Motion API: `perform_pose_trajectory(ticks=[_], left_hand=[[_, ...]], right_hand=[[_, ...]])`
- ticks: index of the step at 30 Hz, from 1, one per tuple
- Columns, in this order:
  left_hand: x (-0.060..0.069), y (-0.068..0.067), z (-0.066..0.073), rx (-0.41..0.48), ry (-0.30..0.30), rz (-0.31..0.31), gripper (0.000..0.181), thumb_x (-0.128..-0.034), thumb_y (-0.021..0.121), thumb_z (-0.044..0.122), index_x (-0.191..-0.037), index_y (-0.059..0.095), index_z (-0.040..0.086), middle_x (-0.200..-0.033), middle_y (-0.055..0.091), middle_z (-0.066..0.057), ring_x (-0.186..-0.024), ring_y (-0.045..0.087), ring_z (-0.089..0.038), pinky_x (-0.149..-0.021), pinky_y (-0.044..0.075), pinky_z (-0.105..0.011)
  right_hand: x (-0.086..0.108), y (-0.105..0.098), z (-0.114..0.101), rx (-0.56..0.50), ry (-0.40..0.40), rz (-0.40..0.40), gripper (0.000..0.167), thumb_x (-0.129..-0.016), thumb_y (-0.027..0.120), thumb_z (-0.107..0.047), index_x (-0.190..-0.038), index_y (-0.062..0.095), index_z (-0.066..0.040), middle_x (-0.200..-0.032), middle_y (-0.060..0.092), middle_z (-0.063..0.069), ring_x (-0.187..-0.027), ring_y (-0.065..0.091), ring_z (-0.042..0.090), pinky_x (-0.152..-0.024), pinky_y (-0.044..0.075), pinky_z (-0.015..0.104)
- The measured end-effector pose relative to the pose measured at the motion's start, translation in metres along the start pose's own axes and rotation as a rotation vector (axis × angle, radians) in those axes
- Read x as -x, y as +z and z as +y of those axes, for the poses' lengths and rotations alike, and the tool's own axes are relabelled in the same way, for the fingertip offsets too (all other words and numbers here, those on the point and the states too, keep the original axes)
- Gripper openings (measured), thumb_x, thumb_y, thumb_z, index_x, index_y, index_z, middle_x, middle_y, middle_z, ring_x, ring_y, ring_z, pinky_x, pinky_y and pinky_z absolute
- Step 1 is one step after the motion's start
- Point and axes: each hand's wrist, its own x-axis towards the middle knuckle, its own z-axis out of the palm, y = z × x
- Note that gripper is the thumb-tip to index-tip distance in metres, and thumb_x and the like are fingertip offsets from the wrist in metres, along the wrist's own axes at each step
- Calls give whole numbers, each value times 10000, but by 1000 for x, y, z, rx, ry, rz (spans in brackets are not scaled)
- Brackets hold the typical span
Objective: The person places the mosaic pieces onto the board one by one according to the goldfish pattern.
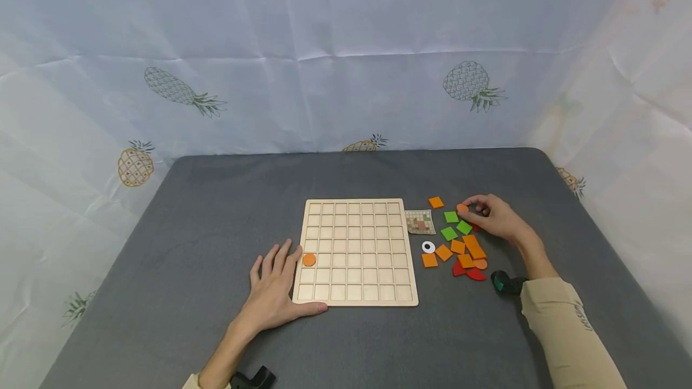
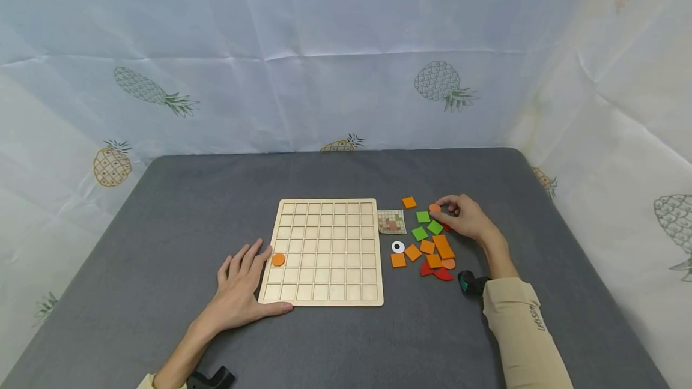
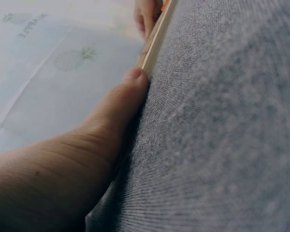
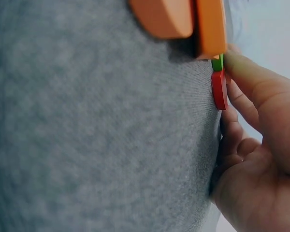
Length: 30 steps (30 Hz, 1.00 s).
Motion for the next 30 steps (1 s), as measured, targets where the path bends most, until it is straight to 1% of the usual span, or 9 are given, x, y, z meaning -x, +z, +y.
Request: perform_pose_trajectory(ticks=[3,10,16,23,30], left_hand=[[1,-1,0,-4,0,-1,1185,-704,780,730,-1592,339,81,-1691,201,-209,-1542,159,-458,-1164,57,-710],[-1,0,1,-7,-18,-21,1206,-701,766,745,-1607,306,96,-1708,161,-192,-1555,135,-444,-1173,45,-704],[-1,0,0,-4,-20,-17,1212,-697,775,737,-1605,303,89,-1707,162,-192,-1553,136,-442,-1172,48,-702],[-1,1,0,-8,-17,-10,1213,-697,773,742,-1601,310,79,-1707,165,-190,-1552,138,-440,-1172,49,-699],[-1,0,2,-7,1,10,1199,-695,774,751,-1585,339,75,-1691,206,-203,-1537,172,-457,-1156,75,-709]], right_hand=[[0,1,1,5,-6,2,413,-1022,644,-298,-1241,645,52,-924,460,85,-828,404,195,-690,333,291],[3,0,4,9,-7,16,389,-1042,609,-297,-1233,644,39,-937,477,94,-764,418,168,-675,359,281],[5,-3,0,34,0,17,399,-1050,593,-291,-1253,628,51,-988,546,120,-766,470,154,-674,413,273],[5,-6,0,118,6,47,401,-1030,629,-302,-1207,652,57,-915,585,110,-758,480,178,-663,392,287],[12,-7,-8,145,1,95,385,-1013,658,-280,-1189,635,62,-887,620,126,-685,487,168,-631,386,301]])
